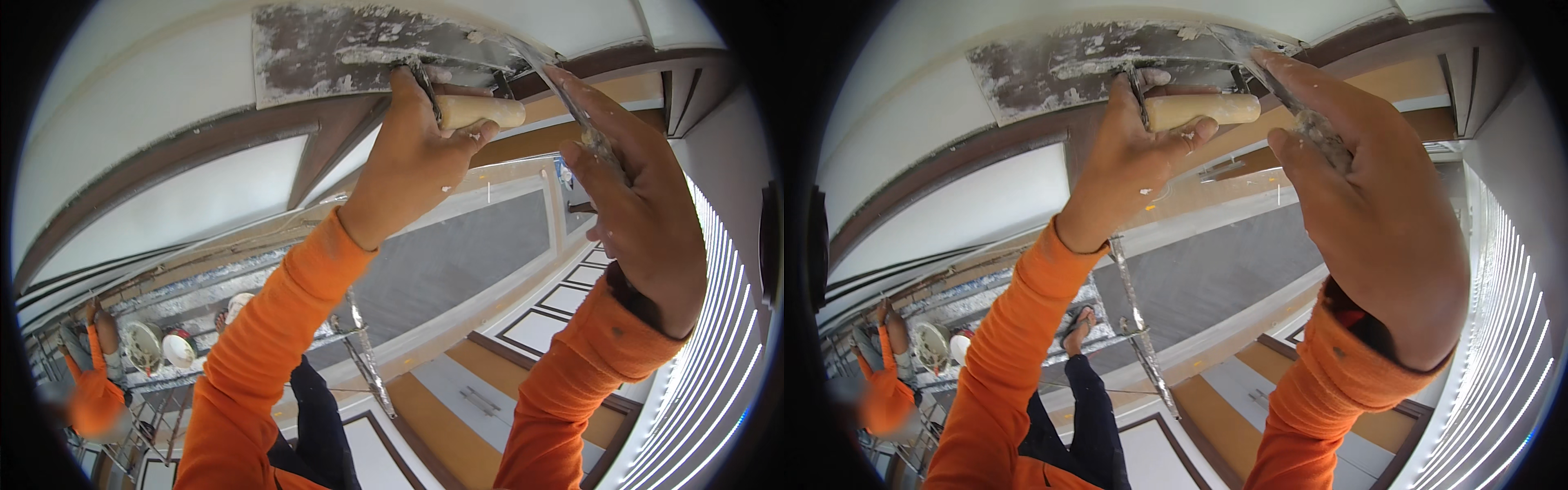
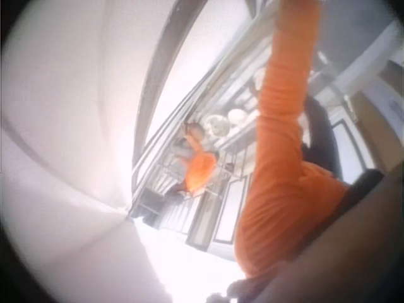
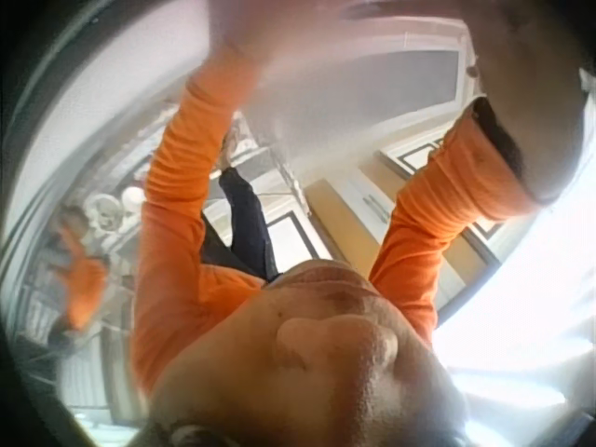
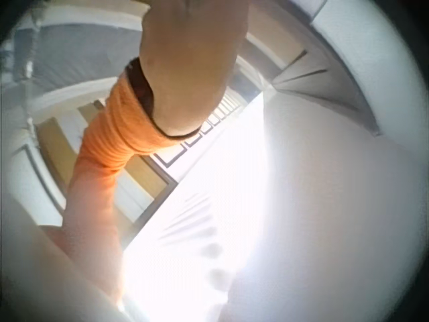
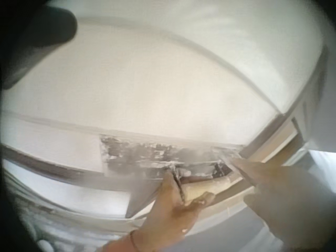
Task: The person stands on a metal scaffold and applies plaster to a white ceiling using a trowel and a smaller putty knife. They repeatedly scoop plaster from a bucket, spread it onto the ceiling surface, and smooth it out. Another worker is visible in the background performing similar tasks.
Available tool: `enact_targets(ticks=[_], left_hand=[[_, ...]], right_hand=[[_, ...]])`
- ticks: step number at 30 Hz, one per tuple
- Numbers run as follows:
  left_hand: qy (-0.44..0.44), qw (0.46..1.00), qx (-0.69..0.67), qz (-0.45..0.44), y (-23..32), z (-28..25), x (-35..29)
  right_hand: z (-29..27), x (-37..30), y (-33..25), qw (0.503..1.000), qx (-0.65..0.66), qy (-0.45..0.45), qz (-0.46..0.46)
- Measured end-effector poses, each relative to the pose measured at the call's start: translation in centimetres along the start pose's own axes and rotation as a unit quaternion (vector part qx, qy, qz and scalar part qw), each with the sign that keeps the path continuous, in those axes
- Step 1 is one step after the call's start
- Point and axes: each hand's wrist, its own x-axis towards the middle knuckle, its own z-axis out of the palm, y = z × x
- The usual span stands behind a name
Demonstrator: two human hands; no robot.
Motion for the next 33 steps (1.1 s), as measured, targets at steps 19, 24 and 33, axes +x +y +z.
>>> enact_targets(ticks=[19, 24, 33], left_hand=[[0.011, 0.997, 0.063, -0.031, -0.1, -0.3, 0.0], [0.008, 0.997, 0.066, -0.039, 0.2, 0.0, -0.1], [0.002, 0.999, 0.025, -0.024, 0.4, 0.0, 0.0]], right_hand=[[0.2, 0.3, 2.1, 0.997, 0.037, -0.038, 0.053], [0.8, -0.1, 2.9, 0.999, 0.028, 0.018, 0.031], [0.9, 1.5, 4.6, 0.999, -0.007, 0.037, 0.022]])
